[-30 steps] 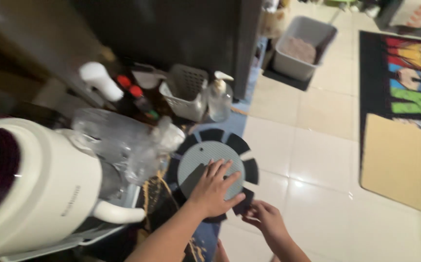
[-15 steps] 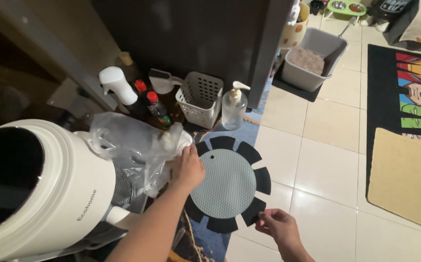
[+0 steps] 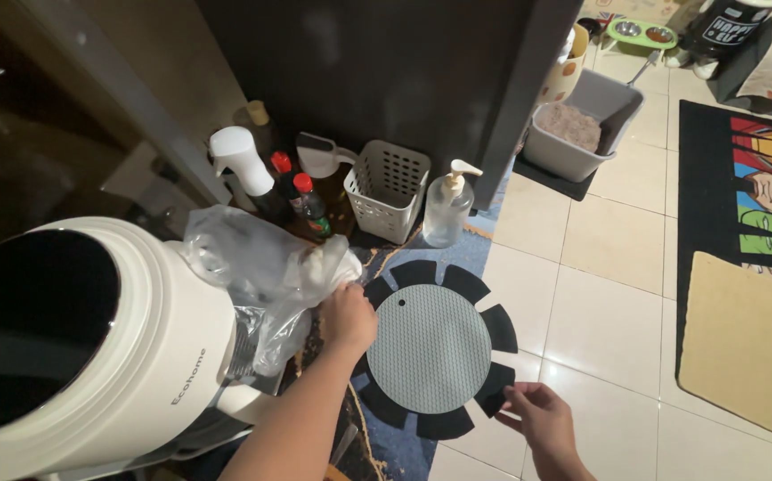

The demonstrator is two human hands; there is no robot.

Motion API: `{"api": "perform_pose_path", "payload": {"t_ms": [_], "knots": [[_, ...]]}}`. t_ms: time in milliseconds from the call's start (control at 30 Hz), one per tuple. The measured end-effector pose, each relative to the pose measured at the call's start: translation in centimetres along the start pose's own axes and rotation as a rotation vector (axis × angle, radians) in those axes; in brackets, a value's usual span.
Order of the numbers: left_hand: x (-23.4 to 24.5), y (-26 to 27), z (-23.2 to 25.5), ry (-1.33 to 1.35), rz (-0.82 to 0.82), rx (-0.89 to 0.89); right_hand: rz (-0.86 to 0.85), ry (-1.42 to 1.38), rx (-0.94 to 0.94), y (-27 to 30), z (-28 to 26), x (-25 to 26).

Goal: The recorder spreads chocolate paste onto a piece of toasted bread using a spoon.

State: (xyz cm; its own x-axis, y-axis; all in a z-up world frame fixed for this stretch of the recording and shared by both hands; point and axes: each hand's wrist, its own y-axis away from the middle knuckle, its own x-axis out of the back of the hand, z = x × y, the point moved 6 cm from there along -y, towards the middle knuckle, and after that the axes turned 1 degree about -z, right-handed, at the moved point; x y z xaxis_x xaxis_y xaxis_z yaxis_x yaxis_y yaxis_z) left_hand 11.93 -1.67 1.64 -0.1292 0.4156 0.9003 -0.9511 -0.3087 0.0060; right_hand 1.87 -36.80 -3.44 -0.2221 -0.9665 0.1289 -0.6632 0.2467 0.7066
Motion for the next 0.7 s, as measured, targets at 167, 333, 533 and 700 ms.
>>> {"api": "perform_pose_path", "payload": {"t_ms": [167,333,533,700], "knots": [[-1.4,-0.4,-2.4,0.141,-0.008,0.134,-0.012,0.043,-0.024,1.1,-1.7,-0.2],[-2.9,-0.1,-4.8,0.222,0.018,0.19,-0.044,0.078,0.007,1.3,-2.6,0.1],[-3.9,-0.4,-7.2,0.228,0.025,0.191,-0.09,0.09,0.06,0.8,-3.0,-0.2],[-1.7,1.2,-6.8,0.324,-0.065,0.407,-0.127,0.083,0.053,1.1,-3.0,-0.9]]}}
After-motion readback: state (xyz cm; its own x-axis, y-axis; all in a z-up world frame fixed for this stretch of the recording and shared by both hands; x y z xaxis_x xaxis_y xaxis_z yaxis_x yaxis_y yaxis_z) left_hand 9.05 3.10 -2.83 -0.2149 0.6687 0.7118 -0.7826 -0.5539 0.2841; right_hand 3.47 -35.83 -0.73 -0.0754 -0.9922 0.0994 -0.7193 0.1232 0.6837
